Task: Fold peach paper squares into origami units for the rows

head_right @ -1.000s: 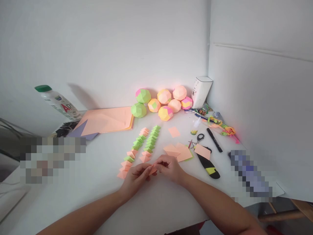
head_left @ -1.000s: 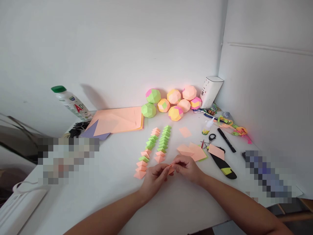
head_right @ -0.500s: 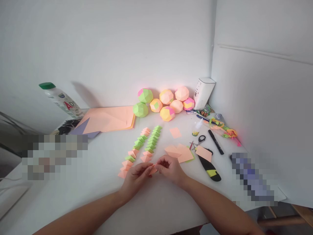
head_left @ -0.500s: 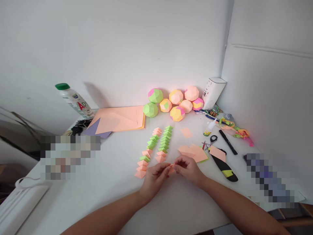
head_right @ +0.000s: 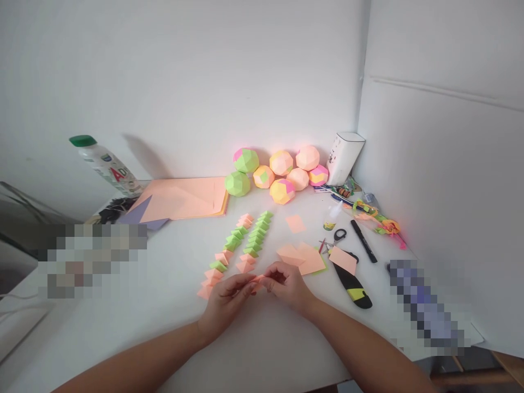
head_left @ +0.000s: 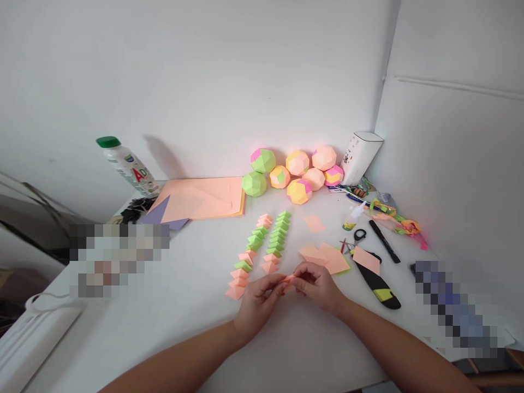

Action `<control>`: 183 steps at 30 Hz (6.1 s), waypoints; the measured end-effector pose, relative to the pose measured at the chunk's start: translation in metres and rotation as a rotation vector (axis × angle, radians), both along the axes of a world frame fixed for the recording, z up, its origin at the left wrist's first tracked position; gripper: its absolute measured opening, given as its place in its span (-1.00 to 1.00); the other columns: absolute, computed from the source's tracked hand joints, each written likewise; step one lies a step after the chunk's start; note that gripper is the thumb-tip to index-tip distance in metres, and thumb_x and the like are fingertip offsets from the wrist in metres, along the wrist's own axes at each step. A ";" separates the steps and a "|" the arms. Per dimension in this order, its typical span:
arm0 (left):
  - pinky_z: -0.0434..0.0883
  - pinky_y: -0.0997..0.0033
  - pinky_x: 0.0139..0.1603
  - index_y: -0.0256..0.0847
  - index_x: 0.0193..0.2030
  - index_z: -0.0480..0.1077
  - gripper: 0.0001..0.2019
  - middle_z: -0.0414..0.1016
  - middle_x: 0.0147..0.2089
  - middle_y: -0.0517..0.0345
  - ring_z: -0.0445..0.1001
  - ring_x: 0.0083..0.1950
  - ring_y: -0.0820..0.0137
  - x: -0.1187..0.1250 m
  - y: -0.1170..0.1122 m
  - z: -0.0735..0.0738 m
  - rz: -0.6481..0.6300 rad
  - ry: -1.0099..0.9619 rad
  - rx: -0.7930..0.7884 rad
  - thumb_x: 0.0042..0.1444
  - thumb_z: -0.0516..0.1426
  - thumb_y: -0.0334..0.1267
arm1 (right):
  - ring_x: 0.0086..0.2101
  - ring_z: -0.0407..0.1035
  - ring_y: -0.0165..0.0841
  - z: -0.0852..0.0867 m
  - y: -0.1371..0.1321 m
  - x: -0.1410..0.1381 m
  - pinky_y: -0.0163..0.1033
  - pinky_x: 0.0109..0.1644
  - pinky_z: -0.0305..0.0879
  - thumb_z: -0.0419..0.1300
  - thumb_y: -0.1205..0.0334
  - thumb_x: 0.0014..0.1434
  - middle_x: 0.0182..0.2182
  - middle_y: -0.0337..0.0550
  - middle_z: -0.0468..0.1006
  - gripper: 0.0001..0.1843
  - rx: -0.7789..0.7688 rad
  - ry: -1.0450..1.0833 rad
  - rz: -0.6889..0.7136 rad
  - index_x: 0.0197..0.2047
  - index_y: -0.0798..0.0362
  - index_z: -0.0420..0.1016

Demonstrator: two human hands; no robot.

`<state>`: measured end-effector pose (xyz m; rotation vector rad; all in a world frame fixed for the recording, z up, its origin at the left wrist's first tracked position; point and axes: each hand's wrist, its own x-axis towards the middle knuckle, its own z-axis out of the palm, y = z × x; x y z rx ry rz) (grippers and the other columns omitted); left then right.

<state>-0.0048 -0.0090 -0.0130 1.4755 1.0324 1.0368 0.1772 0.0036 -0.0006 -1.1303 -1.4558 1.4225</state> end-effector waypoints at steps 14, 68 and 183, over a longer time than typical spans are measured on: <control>0.53 0.39 -0.33 -0.16 -0.23 0.51 -0.83 0.64 -0.32 0.09 0.58 -0.34 0.34 0.000 -0.002 0.005 0.077 0.134 0.280 0.15 0.09 -0.25 | -0.61 0.23 -0.50 0.001 0.002 -0.001 -0.36 -0.54 0.18 0.35 0.02 -0.04 -0.62 -0.32 0.37 -0.69 -0.148 0.095 0.026 -0.47 0.10 0.43; 0.16 0.56 -0.59 -0.21 -0.52 0.23 -0.62 0.27 -0.70 0.30 0.20 -0.64 0.54 0.001 -0.001 0.008 -0.030 -0.013 -0.225 0.15 0.05 0.03 | -0.53 0.26 -0.43 0.013 -0.005 -0.002 -0.33 -0.46 0.20 0.12 0.16 0.16 -0.56 -0.27 0.31 -0.80 0.099 -0.122 0.061 -0.42 0.10 0.31; 0.18 0.58 -0.65 -0.23 -0.42 0.27 -0.65 0.35 -0.65 0.32 0.26 -0.70 0.57 0.002 0.012 0.004 -0.143 -0.218 -0.385 0.10 0.11 0.05 | -0.38 0.33 -0.38 0.008 0.000 0.003 -0.28 -0.34 0.37 0.05 0.45 0.22 -0.33 -0.07 0.44 -0.78 1.047 -0.386 0.138 -0.15 0.03 0.45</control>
